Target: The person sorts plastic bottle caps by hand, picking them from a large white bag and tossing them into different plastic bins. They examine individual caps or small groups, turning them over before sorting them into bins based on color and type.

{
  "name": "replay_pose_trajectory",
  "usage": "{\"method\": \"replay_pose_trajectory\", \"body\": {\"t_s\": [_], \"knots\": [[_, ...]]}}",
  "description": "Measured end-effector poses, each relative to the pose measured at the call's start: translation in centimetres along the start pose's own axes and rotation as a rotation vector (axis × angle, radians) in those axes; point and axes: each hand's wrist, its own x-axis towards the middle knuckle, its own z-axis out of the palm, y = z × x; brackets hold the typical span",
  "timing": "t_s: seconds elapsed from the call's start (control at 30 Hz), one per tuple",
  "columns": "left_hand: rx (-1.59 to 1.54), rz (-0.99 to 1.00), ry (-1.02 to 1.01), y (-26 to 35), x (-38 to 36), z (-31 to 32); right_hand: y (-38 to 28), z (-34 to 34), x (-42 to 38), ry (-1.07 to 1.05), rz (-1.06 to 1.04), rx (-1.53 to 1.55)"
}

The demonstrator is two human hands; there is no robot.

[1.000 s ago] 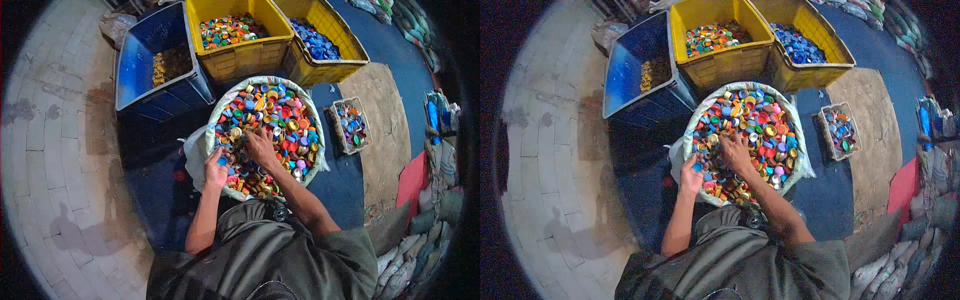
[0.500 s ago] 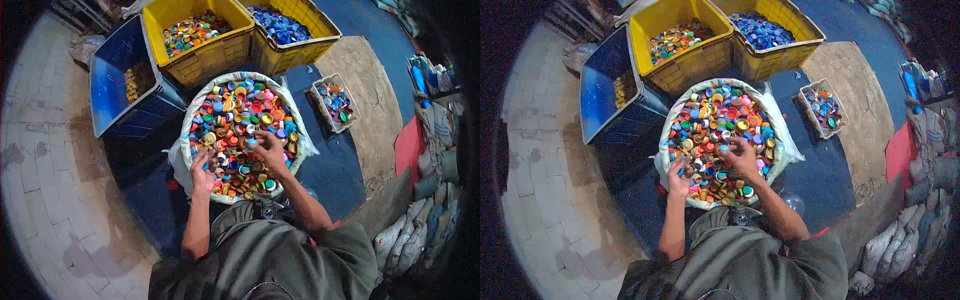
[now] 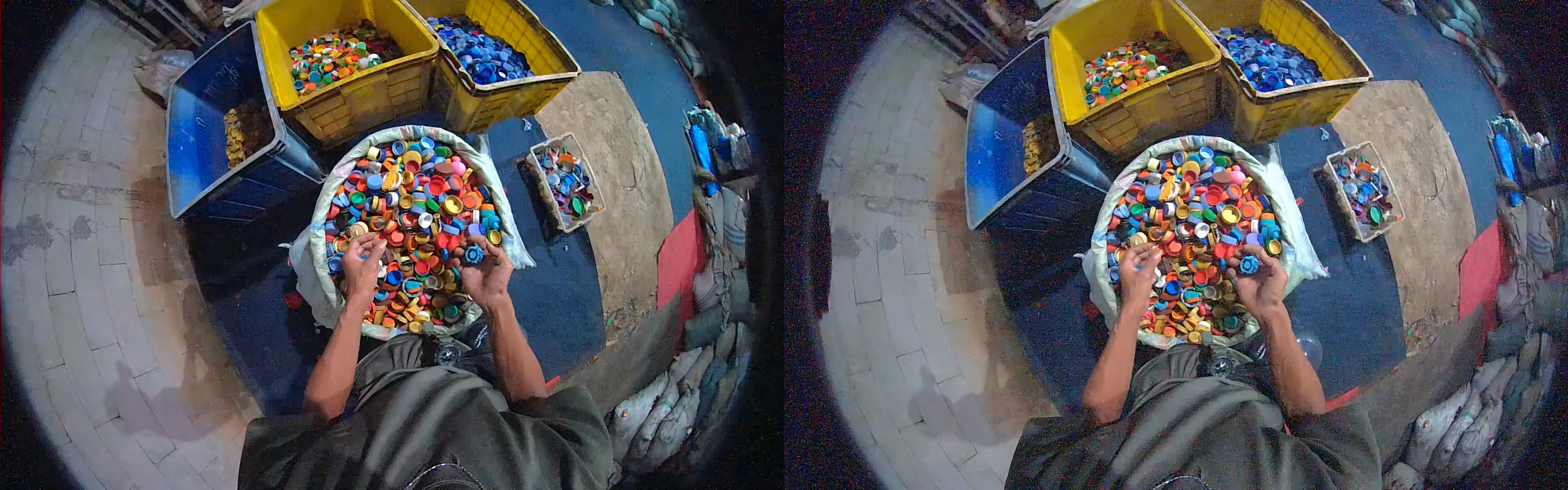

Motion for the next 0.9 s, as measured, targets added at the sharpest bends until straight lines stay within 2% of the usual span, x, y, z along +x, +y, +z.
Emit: {"method": "replay_pose_trajectory", "body": {"t_s": [0.13,0.23,0.27,0.37,0.4,0.5,0.53,0.67,0.73,0.83,0.9], "knots": [[0.131,0.007,-0.066,1.2,-0.8,1.1,-0.7,1.0,-0.7,0.064,-0.014,0.036],[0.306,0.269,-0.167,-0.3,-0.4,2.1,-1.1,-0.2,-1.0,0.083,-0.065,-0.022],[0.274,0.352,-0.158,-0.9,-0.8,2.9,-1.2,-0.7,-1.0,0.077,-0.079,0.013],[0.637,0.350,-0.288,0.2,-1.2,5.5,-1.9,-1.8,-1.4,0.062,-0.120,0.071],[0.644,0.530,-0.284,-0.3,-0.8,6.2,-2.1,-1.9,-1.6,0.060,-0.122,0.056],[0.684,0.795,-0.320,-0.9,0.6,8.2,-2.6,-2.2,-2.2,0.082,-0.134,0.036],[0.713,0.746,-0.372,-0.7,0.7,8.6,-2.6,-2.3,-2.3,0.092,-0.139,0.034],[0.847,0.787,-0.440,-0.3,1.3,9.9,-2.8,-3.2,-2.7,0.156,-0.177,0.022],[0.889,0.760,-0.430,0.0,1.3,10.3,-3.0,-3.4,-2.8,0.200,-0.194,0.007],[0.916,0.764,-0.409,0.3,1.6,10.6,-3.5,-4.0,-2.6,0.132,-0.172,0.033],[0.915,0.801,-0.390,0.3,1.9,10.7,-3.7,-4.1,-2.1,0.220,-0.169,-0.033]]}}
